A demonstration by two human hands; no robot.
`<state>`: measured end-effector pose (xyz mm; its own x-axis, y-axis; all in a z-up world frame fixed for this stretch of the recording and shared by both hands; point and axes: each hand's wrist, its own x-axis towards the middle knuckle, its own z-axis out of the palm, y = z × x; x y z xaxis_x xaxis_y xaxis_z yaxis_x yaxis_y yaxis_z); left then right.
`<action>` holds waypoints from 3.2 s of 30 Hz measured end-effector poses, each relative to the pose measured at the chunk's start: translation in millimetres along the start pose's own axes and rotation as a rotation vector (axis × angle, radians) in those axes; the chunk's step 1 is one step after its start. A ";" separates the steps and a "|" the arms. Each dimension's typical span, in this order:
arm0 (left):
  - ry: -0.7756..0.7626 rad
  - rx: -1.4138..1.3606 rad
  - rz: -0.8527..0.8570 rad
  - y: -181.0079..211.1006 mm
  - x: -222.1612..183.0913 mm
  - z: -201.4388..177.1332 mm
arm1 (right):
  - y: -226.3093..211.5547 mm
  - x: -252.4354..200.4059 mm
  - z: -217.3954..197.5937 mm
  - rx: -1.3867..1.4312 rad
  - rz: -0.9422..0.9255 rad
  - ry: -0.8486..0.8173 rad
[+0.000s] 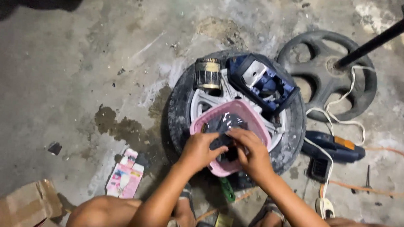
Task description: The person scrubs a black mechanical part with a brush inside a pink basin filled with liquid. The part is repeatedly dipped and scrubbed on multiple sides throughout the clip.
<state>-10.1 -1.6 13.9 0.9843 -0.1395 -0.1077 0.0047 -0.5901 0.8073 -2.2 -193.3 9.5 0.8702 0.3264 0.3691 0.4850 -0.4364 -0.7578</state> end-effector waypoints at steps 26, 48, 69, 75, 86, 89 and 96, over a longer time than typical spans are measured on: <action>-0.035 0.073 -0.042 -10.9 -3.1 9.5 | -25.8 -5.0 3.0 -0.032 0.010 0.000; -0.004 0.022 -0.053 -9.4 1.5 8.7 | -13.6 -2.4 4.4 0.024 0.046 0.016; -0.011 0.002 -0.008 -13.1 1.0 6.0 | -6.4 -6.9 5.5 -0.022 0.130 0.015; -0.013 0.027 0.023 -12.4 2.0 6.5 | 2.4 -1.7 -2.3 -0.088 0.261 0.028; 0.017 -0.052 0.075 -14.6 1.6 -5.7 | 63.3 -18.7 7.2 -0.513 0.524 -0.272; 0.047 -0.076 0.152 -1.5 -4.6 -22.8 | 92.4 -24.8 19.0 -0.561 0.510 -0.306; 0.196 -0.246 0.431 35.2 -30.6 -74.7 | 91.6 3.7 32.6 -0.463 0.447 -0.300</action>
<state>-26.9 41.3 88.9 0.9203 -0.1635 0.3554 -0.3897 -0.3046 0.8691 42.7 -204.8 -76.1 0.9655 0.2205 -0.1388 0.1314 -0.8722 -0.4712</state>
